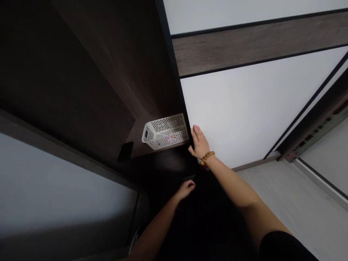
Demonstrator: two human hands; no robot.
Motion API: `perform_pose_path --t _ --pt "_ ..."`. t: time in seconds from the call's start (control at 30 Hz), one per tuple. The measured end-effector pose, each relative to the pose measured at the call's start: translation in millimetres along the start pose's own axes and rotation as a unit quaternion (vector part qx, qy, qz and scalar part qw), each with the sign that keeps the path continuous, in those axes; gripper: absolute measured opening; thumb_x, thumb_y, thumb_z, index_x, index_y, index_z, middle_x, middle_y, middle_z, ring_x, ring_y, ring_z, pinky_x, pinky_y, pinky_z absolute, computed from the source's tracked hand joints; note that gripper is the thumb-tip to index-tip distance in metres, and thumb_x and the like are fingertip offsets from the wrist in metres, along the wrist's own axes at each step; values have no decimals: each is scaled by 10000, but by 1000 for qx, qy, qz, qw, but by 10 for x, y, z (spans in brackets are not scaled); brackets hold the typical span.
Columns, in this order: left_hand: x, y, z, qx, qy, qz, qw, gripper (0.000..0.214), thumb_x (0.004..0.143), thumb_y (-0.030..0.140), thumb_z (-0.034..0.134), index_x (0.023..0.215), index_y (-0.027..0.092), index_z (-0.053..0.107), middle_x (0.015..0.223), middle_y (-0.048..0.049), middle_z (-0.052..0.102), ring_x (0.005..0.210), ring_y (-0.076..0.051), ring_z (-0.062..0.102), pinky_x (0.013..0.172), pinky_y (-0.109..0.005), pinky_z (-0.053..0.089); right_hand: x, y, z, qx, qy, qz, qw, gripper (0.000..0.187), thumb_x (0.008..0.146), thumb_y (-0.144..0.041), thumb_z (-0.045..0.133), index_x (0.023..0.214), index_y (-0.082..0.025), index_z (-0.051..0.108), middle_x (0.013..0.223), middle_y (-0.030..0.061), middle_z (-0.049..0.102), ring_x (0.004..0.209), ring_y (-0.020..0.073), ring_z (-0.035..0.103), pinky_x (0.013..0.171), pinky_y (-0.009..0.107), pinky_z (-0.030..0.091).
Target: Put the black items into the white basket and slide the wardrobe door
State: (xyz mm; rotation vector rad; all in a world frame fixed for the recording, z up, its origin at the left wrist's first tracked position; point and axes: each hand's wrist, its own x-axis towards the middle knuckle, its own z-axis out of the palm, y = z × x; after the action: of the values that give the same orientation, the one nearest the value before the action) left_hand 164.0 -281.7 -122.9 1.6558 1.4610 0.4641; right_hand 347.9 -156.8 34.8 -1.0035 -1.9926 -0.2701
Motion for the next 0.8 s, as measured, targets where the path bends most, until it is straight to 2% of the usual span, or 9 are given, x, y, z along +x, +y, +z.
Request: perform_pose_path --t 0.13,0.27,0.33,0.4,0.43,0.5,0.6,0.7,0.8 --pt "-91 272 -83 6 107 75 991 183 812 113 603 892 207 739 919 -31 767 899 -195 723 886 -332 565 -16 -129 35 17 -33 -21 999 992 849 -213 566 1702 -65 80 1785 210 30 1653 395 83 1291 666 304" --pt "-101 682 -361 16 243 143 959 305 894 116 521 1100 203 729 1188 -109 746 1169 -231 680 1068 -415 531 11 -264 70 22 -71 -30 997 931 836 -195 567 1676 -17 210 1771 232 121 1650 385 117 1303 652 274" --pt "-105 965 -559 40 348 214 912 305 938 138 487 1123 194 722 1226 -131 736 1213 -244 666 1101 -449 521 35 -324 82 23 -92 -33 995 896 854 -184 548 1682 -46 235 1764 218 175 1649 367 149 1304 647 264" --pt "-119 1282 -760 90 447 305 836 305 961 159 487 1155 190 720 1235 -140 739 1214 -257 675 1103 -473 528 46 -377 89 24 -115 -43 992 865 883 -188 534 1691 -85 243 1762 194 205 1648 345 168 1312 628 251" --pt "-124 1442 -851 123 474 343 802 324 966 169 492 1203 189 712 1269 -146 732 1239 -265 670 1112 -484 525 39 -402 89 26 -129 -50 990 856 895 -196 535 1695 -107 247 1763 178 214 1647 334 179 1318 613 247" --pt "-121 1728 -1002 194 475 393 763 406 968 189 499 1338 182 666 1411 -163 676 1369 -287 603 1168 -508 488 -14 -451 81 34 -158 -63 985 861 896 -215 561 1699 -147 260 1764 150 232 1638 320 215 1329 585 240" --pt "-72 1987 -1146 279 440 394 757 577 969 248 528 1538 156 508 1650 -191 464 1571 -332 383 1265 -561 365 -208 -493 15 61 -187 -72 978 895 865 -231 605 1696 -162 281 1759 155 250 1624 326 248 1330 584 240" --pt "-17 1998 -1250 291 438 342 779 736 974 328 570 1642 136 328 1755 -215 243 1641 -360 208 1296 -588 288 -495 -431 -140 79 -164 -64 981 913 839 -230 614 1688 -138 292 1754 195 233 1630 366 207 1299 642 264" --pt "-6 1883 -1346 281 438 312 795 813 945 319 610 1658 131 266 1764 -231 195 1649 -374 163 1309 -597 247 -767 -204 -376 71 -71 -33 994 879 863 -250 589 1686 -192 286 1754 186 211 1613 394 235 1242 672 348"
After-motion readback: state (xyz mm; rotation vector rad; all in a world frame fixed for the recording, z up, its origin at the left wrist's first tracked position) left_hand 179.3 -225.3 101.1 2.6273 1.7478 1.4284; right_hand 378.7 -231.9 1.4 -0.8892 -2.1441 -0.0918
